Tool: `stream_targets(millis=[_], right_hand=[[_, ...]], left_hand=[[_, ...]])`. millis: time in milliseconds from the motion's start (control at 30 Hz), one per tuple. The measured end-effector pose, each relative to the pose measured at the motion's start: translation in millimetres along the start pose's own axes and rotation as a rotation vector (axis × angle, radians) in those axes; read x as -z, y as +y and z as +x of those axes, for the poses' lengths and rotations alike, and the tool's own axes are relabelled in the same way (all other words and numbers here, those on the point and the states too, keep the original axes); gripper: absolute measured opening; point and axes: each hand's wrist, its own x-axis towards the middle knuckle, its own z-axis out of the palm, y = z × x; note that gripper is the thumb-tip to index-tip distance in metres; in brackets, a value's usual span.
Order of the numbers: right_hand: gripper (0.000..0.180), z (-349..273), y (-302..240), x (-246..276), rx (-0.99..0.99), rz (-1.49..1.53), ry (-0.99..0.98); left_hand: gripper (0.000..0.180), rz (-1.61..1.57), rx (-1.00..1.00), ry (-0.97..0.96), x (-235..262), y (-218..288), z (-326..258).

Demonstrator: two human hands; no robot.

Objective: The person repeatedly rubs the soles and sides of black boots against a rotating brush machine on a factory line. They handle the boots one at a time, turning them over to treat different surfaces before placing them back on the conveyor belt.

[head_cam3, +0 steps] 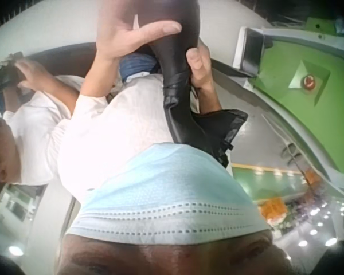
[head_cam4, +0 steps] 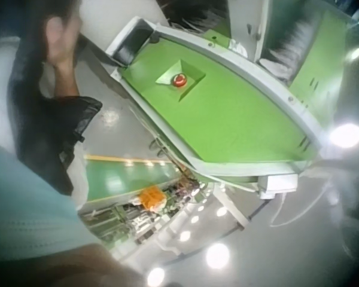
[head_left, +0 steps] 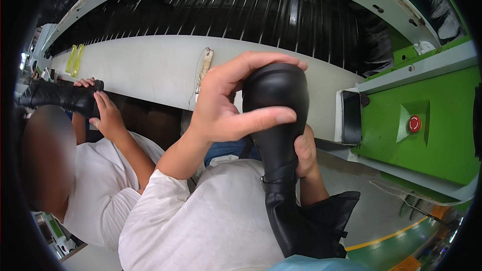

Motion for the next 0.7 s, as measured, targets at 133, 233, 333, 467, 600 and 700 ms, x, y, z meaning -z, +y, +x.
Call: stream_targets(millis=[133, 233, 333, 467, 600, 700], right_hand=[[0.104, -3, -3, 2, 0.03, -0.042, 0.014], [0.092, -7, 7, 4, 0.066, -0.029, 0.035], [0.075, -17, 20, 22, 0.073, -0.049, 0.02], [0.05, -43, 78, 26, 0.177, -0.104, 0.27], [0.04, -57, 119, 13, 0.218, -0.212, 0.369], [0.043, -46, 113, 5, 0.475, -0.272, 0.45]], left_hand=[[0.069, 0.147, -0.026, -0.102, 7, 15, 3], [0.068, 0.083, -0.03, -0.102, 5, 18, 4], [0.071, 0.049, -0.013, -0.067, 6, 19, -4], [0.077, 0.003, 0.021, 0.058, 5, 23, -12], [0.081, 0.002, 0.039, 0.211, 11, 17, -22], [0.077, -0.055, 0.036, 0.213, 12, -2, -36]])
